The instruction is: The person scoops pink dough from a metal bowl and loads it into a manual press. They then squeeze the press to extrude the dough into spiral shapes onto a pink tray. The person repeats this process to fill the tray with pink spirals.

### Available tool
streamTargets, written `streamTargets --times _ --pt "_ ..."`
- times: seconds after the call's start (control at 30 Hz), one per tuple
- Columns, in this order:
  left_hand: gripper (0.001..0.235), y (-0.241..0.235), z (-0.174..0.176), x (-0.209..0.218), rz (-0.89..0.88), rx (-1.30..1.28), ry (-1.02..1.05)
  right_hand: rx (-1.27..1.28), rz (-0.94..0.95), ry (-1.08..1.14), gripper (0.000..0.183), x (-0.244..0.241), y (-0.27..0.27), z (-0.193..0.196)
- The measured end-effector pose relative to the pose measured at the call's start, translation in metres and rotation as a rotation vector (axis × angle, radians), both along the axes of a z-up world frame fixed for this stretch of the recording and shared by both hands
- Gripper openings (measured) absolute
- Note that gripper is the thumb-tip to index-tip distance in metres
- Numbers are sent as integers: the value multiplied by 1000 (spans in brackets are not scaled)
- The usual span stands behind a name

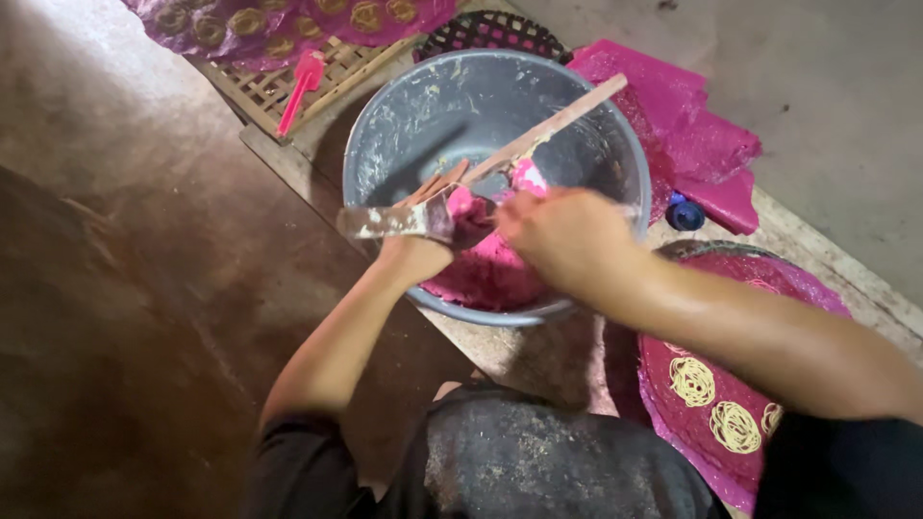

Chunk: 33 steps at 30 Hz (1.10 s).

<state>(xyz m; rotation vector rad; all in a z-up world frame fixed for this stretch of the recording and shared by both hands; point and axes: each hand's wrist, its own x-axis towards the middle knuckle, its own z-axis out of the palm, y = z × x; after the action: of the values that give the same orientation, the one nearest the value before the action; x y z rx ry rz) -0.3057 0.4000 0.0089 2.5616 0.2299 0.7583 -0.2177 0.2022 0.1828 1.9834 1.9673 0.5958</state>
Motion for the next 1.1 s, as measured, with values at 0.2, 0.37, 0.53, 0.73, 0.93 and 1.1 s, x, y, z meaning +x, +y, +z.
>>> streamTargets --times 0.2,0.37,0.53,0.73,0.93,1.1 --pt "68 15 -7 1 114 -47 93 48 -152 221 19 28 -29 -50" --pt "55 27 5 3 238 123 -172 306 -296 742 46 49 -43 -62" --pt "56 14 6 21 357 110 -26 539 -101 1200 48 29 -4 -140" --pt "85 77 -1 20 502 -366 -132 260 -254 1288 45 42 -13 -159" --pt "34 45 -22 22 -102 -1213 -450 174 -62 1391 57 64 -13 -150" --pt "46 -104 -30 16 -590 -1881 140 957 603 2185 84 67 -62 -123"
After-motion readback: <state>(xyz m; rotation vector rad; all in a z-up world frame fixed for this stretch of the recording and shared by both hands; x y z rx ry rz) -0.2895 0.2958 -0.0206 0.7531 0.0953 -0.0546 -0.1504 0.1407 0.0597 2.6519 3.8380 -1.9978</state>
